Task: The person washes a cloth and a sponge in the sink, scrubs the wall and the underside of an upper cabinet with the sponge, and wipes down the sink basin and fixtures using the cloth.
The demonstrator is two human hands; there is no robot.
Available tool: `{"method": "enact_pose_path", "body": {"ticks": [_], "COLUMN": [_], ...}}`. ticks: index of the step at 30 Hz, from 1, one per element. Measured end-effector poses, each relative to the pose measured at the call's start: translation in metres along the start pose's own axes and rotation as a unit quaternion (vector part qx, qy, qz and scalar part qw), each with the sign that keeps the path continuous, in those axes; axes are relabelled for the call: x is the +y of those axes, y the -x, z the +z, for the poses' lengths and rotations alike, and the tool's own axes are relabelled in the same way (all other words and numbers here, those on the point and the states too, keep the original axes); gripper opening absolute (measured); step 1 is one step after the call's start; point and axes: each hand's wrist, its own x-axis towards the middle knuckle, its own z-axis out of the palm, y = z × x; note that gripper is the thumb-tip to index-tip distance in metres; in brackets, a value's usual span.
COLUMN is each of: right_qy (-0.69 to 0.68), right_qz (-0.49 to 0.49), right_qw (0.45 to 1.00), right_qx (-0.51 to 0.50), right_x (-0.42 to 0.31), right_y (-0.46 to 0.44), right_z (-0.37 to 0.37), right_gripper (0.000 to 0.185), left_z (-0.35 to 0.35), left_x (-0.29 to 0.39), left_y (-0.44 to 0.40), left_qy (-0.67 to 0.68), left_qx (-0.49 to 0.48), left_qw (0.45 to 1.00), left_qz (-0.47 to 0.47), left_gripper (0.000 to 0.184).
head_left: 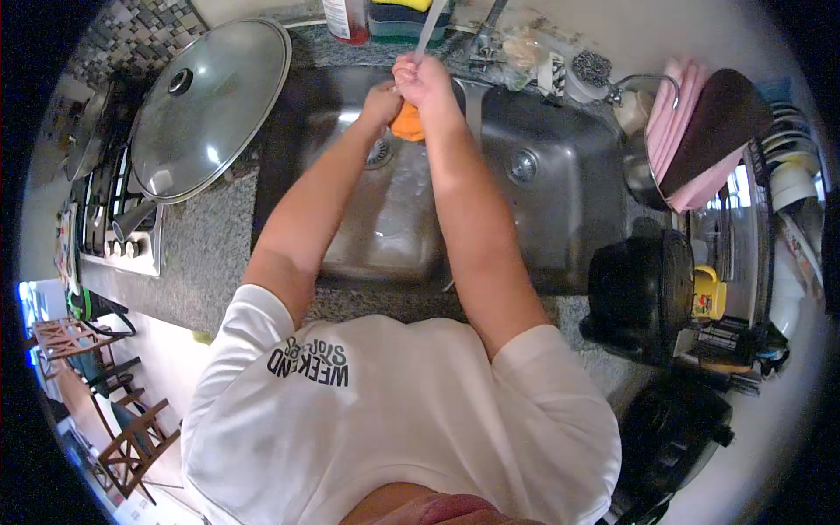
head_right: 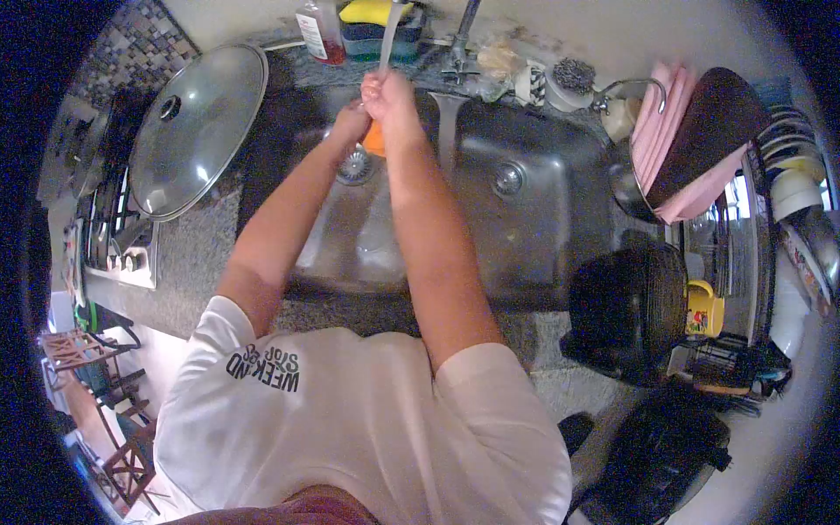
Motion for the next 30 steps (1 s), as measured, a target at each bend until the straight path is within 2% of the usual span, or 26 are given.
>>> {"method": "enact_pose_path", "body": {"ticks": [3,4,6,7,8,10,12,14,16,17,19,20,22,23,25,26,30], "right_qy": [0.07,0.247,0.512,0.664,0.727,0.817,0.952,0.988,0.865,0.82,0.697,0.74,0.749,0.777,0.827,0.85,0.858], "right_qz": [0.036,0.001,0.034,0.049,0.193,0.383,0.248,0.025,-0.26,-0.298,-0.257,-0.365,-0.539,-0.512,-0.455,-0.424,-0.423], "right_qw": [0.993,0.964,0.847,0.745,0.658,0.426,0.162,0.152,0.397,0.472,0.649,0.518,0.21,0.18,0.119,0.117,0.108], "right_qx": [-0.09,-0.094,-0.138,-0.036,0.038,-0.061,-0.083,-0.002,0.163,0.129,0.163,0.224,0.323,0.32,0.306,0.29,0.27], "right_x": [-0.019,-0.029,-0.055,-0.058,-0.063,-0.086,-0.103,-0.107,-0.085,-0.085,-0.063,-0.054,-0.042,-0.045,-0.061,-0.073,-0.09], "right_y": [0.033,0.048,0.1,0.141,0.163,0.18,0.172,0.159,0.138,0.115,0.095,0.092,0.092,0.092,0.092,0.089,0.082], "right_z": [0.007,0.0,-0.003,0.012,0.014,-0.028,-0.055,-0.049,-0.028,-0.041,-0.023,-0.014,0.003,0.002,-0.01,-0.018,-0.012], "right_gripper": [0.025,0.034,0.042,0.047,0.041,0.036,0.03,0.025,0.019,0.016,0.021,0.023,0.029,0.03,0.033,0.033,0.035], "left_z": [-0.005,-0.003,-0.002,-0.003,-0.002,0.003,0.016,0.023,0.032,0.032,0.026,0.025,0.013,0.006,-0.005,-0.009,-0.015], "left_x": [0.007,0.018,0.018,0.017,0.019,0.025,0.004,-0.003,-0.01,-0.014,-0.013,-0.013,-0.022,-0.028,0.0,0.01,-0.021], "left_y": [-0.013,-0.005,-0.015,-0.019,-0.02,-0.019,-0.036,-0.038,-0.034,-0.034,-0.027,-0.025,-0.028,-0.03,-0.002,0.009,0.001], "left_qy": [-0.024,0.023,0.006,0.0,0.021,0.069,0.062,0.046,0.099,0.124,0.147,0.159,0.19,0.205,0.171,0.156,0.203], "left_qx": [-0.101,-0.129,-0.158,-0.172,-0.181,-0.194,-0.171,-0.148,-0.131,-0.122,-0.107,-0.101,-0.131,-0.144,-0.092,-0.063,-0.097], "left_qw": [0.994,0.991,0.987,0.985,0.983,0.978,0.983,0.988,0.986,0.983,0.98,0.977,0.968,0.962,0.976,0.981,0.961], "left_qz": [-0.028,-0.017,-0.011,-0.009,-0.013,-0.018,0.006,0.021,-0.033,-0.06,-0.087,-0.1,-0.103,-0.103,-0.102,-0.102,-0.16], "left_gripper": [0.023,0.023,0.022,0.022,0.022,0.021,0.021,0.024,0.023,0.022,0.021,0.02,0.018,0.017,0.015,0.014,0.013]}}
